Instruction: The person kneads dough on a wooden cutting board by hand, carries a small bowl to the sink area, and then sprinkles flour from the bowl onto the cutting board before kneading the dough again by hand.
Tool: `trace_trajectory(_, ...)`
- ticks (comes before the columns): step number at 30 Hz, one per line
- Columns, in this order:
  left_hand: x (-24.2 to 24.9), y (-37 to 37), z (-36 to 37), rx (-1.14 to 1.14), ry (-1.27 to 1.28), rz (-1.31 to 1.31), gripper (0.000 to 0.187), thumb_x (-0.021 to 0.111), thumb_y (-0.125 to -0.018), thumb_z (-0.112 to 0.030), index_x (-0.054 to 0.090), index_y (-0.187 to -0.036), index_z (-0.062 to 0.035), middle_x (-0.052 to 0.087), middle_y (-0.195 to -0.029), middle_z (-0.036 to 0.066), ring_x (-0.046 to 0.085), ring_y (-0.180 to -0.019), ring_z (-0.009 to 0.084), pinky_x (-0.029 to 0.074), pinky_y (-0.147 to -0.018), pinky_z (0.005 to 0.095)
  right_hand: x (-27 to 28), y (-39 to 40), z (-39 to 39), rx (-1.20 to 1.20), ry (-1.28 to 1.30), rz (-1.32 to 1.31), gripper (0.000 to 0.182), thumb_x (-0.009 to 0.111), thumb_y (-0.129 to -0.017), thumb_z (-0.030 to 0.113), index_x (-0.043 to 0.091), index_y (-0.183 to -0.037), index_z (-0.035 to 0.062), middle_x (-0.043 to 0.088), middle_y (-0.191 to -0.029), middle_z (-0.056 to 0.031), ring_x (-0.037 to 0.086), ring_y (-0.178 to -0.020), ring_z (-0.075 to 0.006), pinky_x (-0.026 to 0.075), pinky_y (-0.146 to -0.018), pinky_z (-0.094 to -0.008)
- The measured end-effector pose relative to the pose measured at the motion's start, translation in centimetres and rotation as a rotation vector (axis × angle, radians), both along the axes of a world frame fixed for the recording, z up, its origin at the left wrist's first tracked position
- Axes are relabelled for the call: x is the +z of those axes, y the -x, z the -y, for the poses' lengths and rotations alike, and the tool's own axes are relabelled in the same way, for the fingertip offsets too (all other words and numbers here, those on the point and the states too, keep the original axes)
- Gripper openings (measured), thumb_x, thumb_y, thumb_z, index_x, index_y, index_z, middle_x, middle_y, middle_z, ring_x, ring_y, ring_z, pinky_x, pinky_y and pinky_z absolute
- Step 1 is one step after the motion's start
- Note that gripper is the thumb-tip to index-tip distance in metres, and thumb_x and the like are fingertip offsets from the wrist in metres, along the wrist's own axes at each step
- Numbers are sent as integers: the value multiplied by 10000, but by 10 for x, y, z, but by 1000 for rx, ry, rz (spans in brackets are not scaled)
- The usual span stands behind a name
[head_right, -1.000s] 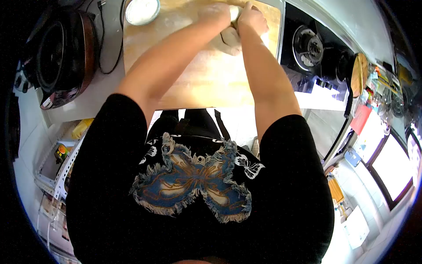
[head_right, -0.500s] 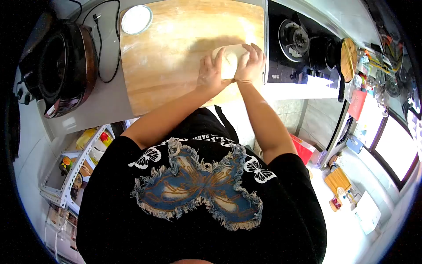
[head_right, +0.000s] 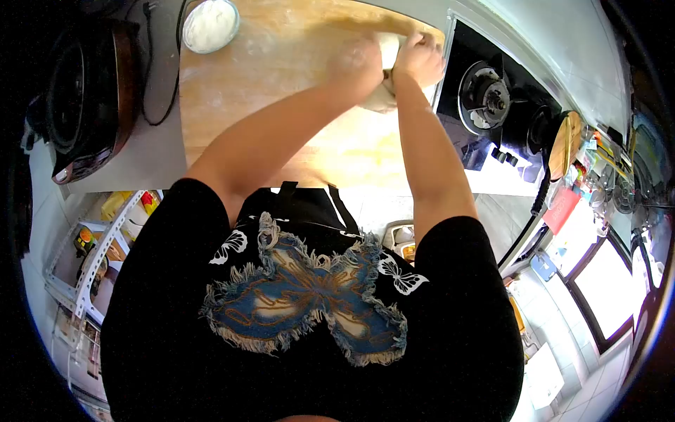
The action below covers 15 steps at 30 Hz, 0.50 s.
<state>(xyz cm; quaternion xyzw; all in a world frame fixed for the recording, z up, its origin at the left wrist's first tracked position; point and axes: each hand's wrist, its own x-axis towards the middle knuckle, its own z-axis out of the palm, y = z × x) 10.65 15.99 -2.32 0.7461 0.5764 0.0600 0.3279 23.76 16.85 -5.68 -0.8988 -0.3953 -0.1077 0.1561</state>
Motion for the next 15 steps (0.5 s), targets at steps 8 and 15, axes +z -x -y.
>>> trace_trajectory(8,3,-22,-100,-371,429,-6,647,779,-840,-282,541,-1422,-128,669,-1257,147,671,-1136,327,598,-819,375,8,-42,-44,151,-54,-539,559,425,-963,546,736,-1187,139,698,-1239,-188,627,-1174,-403,471,-982,-451)
trace_trajectory(15,-5,31,16,-241,-363,116,786,836,-786,-347,487,-1456,-129,603,-1349,167,633,-1215,298,558,-929,397,29,-10,56,164,-168,-554,545,514,-984,456,697,-1163,-24,730,-1075,-216,663,-1049,-344,465,-956,-410)
